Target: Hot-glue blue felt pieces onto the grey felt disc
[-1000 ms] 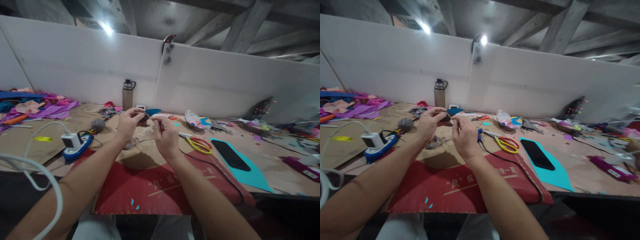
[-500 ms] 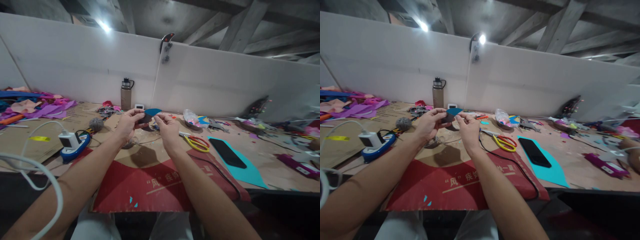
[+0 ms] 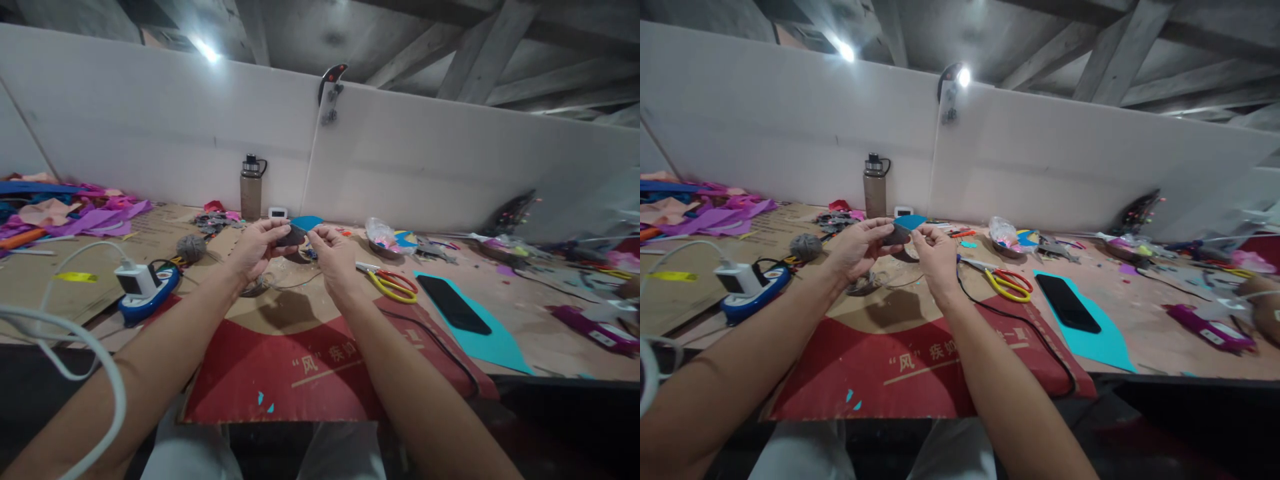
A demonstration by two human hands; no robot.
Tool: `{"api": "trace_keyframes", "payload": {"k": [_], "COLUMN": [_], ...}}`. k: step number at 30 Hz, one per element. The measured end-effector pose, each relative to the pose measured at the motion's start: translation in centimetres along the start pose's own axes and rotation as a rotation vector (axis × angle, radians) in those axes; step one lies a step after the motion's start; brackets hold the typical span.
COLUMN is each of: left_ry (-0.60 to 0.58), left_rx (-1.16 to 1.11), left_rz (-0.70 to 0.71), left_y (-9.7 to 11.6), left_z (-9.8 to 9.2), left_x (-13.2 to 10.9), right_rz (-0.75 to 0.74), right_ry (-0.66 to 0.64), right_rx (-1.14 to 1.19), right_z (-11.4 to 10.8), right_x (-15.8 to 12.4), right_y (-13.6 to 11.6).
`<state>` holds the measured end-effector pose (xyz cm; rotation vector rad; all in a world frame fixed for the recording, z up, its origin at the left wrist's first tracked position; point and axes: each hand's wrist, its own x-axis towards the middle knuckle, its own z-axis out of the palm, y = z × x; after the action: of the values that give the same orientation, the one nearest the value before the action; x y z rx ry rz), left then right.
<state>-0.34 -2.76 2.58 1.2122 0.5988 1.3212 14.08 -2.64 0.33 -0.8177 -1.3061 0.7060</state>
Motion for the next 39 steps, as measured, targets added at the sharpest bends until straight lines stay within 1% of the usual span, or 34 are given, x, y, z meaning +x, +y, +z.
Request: {"api": "trace_keyframes", "payload": {"k": [4,8,11,16,21,24,25,27,29,31,32,34,37,39], "left_ry": [0.033,0.061,0.053,0.033,0.0,-0.026,-0.016,0.045,0.13,0.171,0.159,0.087,-0.043,-0.076], "left_rx": [0.009,0.019,-0.005,-0.028,-0.036,0.015,0.039,0.098,0.173,0.251,0.278,0.278,0.195,0.161], "left_rz": [-0.003,0.025,-0.015,-0.084,-0.106,-0.095,-0.08,-0.03,0.045,0.114,0.136,0.151,0.155,0.167], "left_y": [0.1,-0.1,-0.2,-0.3,-0.4,-0.6,-0.8,-1.1,-1.3,-1.6,-1.6,-1.8,-2.1,-2.3], "left_z": [0.0,0.0,-0.2,-0.7,-0.9,-0.8,-0.7,-0.6,-0.4,-0.2,-0.1,0.3,0.7,0.9], "left_x": [0.0,0.1,0.3,0.6,0.8,0.8,0.8,0.7,0.5,0.3,0.2,0.1,0.0,0.1], "right_rz": [0.037,0.008,0.008,0.067,0.089,0.12,0.127,0.122,0.085,0.04,0.019,-0.017,-0.088,-0.141], "right_ry": [-0.014,-0.026,-0.047,-0.087,-0.108,-0.097,-0.088,-0.074,-0.064,-0.056,-0.051,-0.048,-0.04,-0.023], "right_rx": [0.02,0.026,0.061,0.118,0.154,0.172,0.169,0.14,0.088,0.03,0.001,-0.053,-0.158,-0.247], "right_z": [0.2,0.5,0.6,0.6,0.6,0.6,0.6,0.7,0.8,0.8,0.9,0.9,0.7,0.5], "right_x": [0.0,-0.2,-0.4,-0.5,-0.5,-0.5,-0.5,-0.6,-0.7,-0.8,-0.9,-1.1,-1.3,-1.3], "right_y": [0.2,0.1,0.0,-0.3,-0.5,-0.6,-0.6,-0.7,-0.7,-0.7,-0.7,-0.6,-0.6,-0.5]}}
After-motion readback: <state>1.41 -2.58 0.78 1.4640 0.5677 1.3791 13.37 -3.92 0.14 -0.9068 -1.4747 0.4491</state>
